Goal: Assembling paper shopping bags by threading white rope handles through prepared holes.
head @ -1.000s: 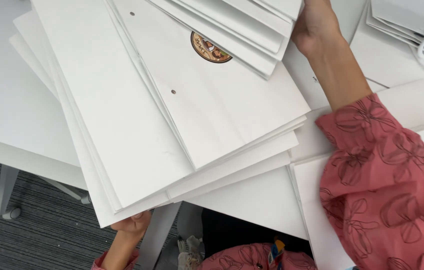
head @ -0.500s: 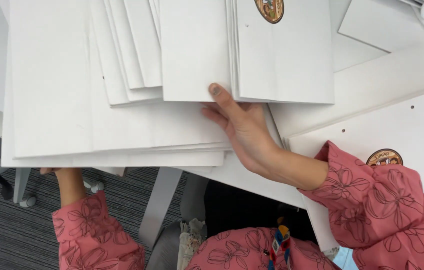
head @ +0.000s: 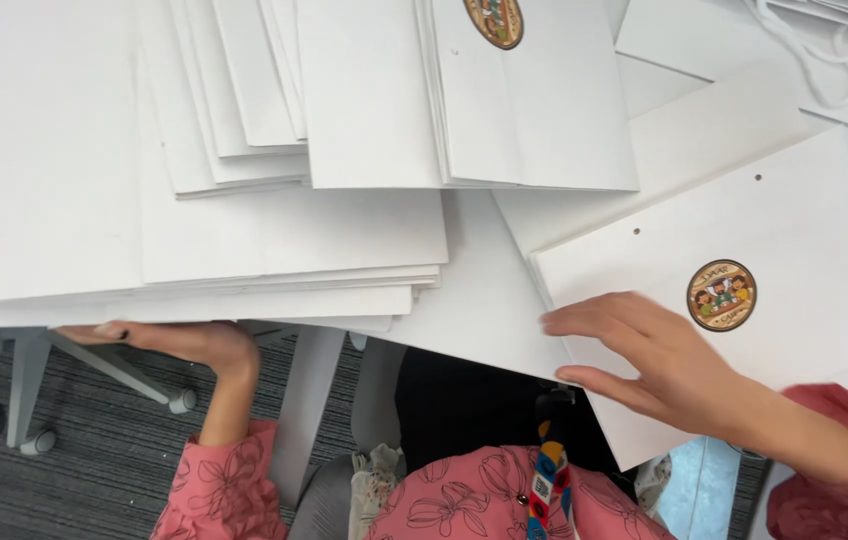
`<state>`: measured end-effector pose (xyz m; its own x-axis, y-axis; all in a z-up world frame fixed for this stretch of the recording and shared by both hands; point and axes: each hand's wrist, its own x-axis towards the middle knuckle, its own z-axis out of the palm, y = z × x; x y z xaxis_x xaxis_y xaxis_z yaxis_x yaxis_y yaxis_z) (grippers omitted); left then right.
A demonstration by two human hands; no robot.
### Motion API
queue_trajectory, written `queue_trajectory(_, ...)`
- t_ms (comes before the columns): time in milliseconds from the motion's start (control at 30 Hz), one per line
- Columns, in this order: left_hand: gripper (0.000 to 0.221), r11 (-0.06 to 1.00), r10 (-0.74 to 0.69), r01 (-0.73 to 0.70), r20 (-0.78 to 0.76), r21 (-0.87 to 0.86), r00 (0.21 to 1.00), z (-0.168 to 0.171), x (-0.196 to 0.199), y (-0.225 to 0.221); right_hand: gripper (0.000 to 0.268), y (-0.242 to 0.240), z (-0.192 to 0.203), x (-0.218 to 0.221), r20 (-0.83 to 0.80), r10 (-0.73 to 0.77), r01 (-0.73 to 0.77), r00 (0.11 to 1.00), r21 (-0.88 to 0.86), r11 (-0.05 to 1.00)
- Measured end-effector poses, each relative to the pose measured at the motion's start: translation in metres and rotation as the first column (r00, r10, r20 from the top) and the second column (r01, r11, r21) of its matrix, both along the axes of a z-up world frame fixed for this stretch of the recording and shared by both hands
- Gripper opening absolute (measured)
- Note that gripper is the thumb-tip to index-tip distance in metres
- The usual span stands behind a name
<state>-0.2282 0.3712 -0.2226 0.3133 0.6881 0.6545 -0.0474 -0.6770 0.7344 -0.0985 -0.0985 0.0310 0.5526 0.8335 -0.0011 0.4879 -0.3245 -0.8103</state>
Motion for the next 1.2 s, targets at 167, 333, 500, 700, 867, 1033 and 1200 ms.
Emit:
queue_trajectory(167,0.086,0.883,0.349,-0.234,-0.235,0.407,0.907,-0.05,0.003,0.062,0.042,-0.091,-0.014,0.002,0.734,-0.139,0.372,0.665,-0.164,0.914)
queue_trajectory(333,0.07,0.965,-0.126,0.107,-0.067,-0.24,0.99,-0.056,-0.003,0.097,0.042,-0.113,-0.007,0.027,0.67,-0.271,0.422,0.691,-0.07,0.904)
queue_trajectory(500,0.075,0.988,-0.021,0.027,0.039,-0.149,0.999,0.083,0.001,-0.047,0.049,-0.05,0.0,0.11,0.479,-0.296,0.323,0.827,0.028,0.946)
queue_trajectory(700,0.079,0.927,-0.127,0.144,0.071,-0.346,0.989,0.143,0.02,-0.139,0.08,0.019,-0.043,0.18,0.371,-0.326,0.352,0.87,-0.003,0.936)
queue_trajectory(867,0.081,0.802,-0.17,0.384,0.44,-0.459,0.882,0.151,0.041,-0.143,0.102,0.075,-0.043,0.141,0.312,-0.348,0.381,0.884,-0.05,0.923)
queue_trajectory(1033,0.082,0.83,-0.13,0.347,0.454,-0.436,0.882,0.137,0.054,-0.129,0.109,0.117,-0.053,0.123,0.338,-0.281,0.315,0.898,-0.048,0.948)
queue_trajectory(1200,0.067,0.962,0.1,0.009,0.383,-0.274,0.918,0.046,0.026,-0.033,0.108,0.079,-0.024,0.095,0.345,-0.147,0.16,0.927,-0.01,0.987)
